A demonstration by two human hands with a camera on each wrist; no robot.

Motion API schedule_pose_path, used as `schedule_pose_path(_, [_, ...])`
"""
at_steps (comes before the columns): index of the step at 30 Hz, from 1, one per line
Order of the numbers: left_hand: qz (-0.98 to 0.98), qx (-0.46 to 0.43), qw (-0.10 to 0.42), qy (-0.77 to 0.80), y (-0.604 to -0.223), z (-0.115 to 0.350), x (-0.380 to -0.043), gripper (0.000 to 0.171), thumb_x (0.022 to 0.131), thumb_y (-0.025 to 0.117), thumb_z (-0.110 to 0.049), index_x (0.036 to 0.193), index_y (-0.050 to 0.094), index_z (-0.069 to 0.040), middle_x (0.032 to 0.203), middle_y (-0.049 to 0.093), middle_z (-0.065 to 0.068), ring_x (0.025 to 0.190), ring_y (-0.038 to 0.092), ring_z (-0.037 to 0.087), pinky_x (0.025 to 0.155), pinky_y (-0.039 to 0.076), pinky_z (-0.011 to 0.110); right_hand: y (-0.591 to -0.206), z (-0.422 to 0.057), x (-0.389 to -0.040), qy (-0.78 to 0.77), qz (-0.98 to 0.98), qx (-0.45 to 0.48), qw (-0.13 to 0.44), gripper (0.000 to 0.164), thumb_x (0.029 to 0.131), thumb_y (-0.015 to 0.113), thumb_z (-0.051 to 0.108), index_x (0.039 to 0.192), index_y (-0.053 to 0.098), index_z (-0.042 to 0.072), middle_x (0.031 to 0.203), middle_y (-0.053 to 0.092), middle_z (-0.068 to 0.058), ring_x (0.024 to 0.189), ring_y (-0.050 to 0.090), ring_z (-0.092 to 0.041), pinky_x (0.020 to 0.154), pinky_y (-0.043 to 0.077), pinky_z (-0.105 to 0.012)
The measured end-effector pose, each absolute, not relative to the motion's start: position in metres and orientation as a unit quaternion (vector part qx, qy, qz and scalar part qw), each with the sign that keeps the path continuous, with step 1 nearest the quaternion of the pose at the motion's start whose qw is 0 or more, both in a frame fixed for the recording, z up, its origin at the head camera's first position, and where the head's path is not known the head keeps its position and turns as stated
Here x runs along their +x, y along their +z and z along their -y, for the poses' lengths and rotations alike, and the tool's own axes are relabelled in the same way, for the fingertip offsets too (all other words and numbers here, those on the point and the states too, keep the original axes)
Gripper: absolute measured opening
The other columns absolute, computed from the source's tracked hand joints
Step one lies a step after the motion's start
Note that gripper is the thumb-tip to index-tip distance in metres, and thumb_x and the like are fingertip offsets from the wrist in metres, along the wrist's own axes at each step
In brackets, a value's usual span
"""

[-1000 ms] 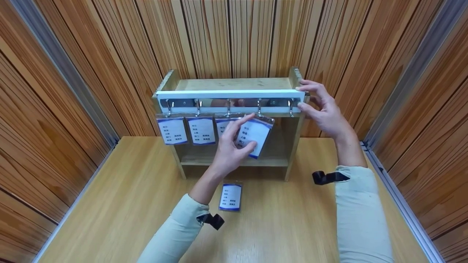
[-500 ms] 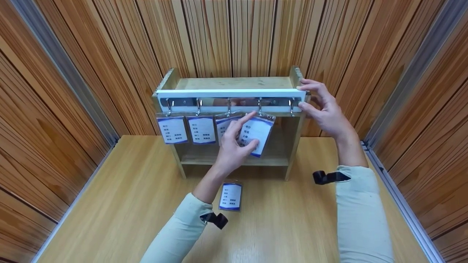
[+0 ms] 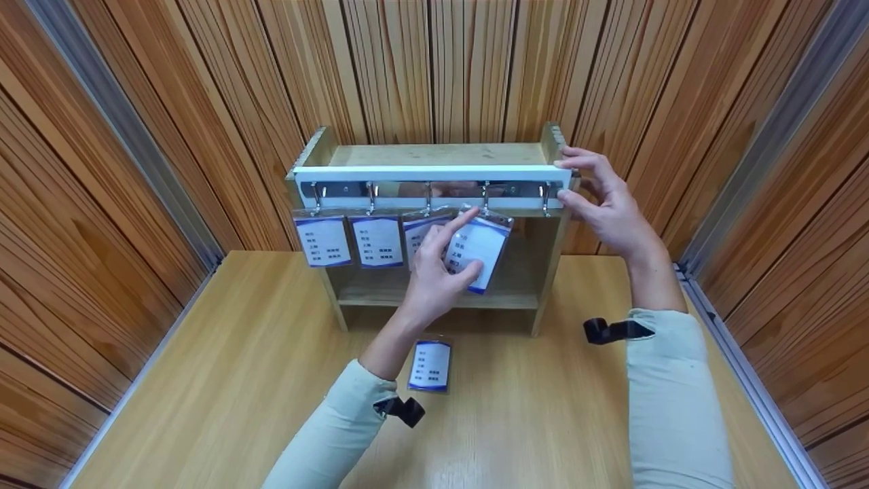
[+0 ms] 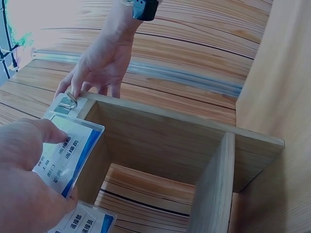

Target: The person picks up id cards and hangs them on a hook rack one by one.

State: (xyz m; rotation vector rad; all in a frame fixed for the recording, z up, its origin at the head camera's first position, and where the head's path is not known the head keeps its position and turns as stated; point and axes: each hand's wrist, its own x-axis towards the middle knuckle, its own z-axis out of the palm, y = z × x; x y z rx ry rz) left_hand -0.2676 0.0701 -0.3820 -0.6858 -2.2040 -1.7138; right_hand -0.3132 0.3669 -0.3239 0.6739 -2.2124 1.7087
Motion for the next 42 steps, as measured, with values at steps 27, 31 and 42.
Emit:
schedule_pose_path(27, [0.771,-0.211,0.099,-0.593,-0.375,-0.073,-0.261,0.073,0.102,0.078,-0.006,0.167,0.055,-0.029,0.13,0.059,0.011,0.11,0.047,0.001,0.09,0.048,0.014,-0.324,-0.368,-0.314,0.59,0.763,0.228,0.129,0.048,0.112,0.06,0.0,0.159,0.051,0.006,0.177,0.04,0.005,0.141,0.055,-0.016,0.094,0.063,-0.018])
schedule_pose_path(31, [0.777,-0.198,0.09,-0.591,-0.375,-0.075,-0.263,0.073,0.101,0.078,-0.004,0.167,0.056,-0.029,0.131,0.059,0.011,0.109,0.047,0.002,0.089,0.047,0.015,-0.323,-0.368,-0.313,0.596,0.759,0.23,0.127,0.047,0.112,0.06,0.001,0.158,0.052,0.006,0.177,0.04,0.005,0.14,0.055,-0.016,0.094,0.063,-0.018])
schedule_pose_path(42, [0.765,-0.218,0.109,-0.597,-0.393,-0.078,-0.272,0.071,0.106,0.073,-0.004,0.168,0.053,-0.029,0.137,0.058,0.012,0.117,0.051,0.005,0.098,0.049,0.017,-0.324,-0.368,-0.313,0.591,0.763,0.228,0.128,0.046,0.113,0.059,0.001,0.158,0.052,0.007,0.177,0.04,0.006,0.141,0.054,-0.017,0.095,0.062,-0.018])
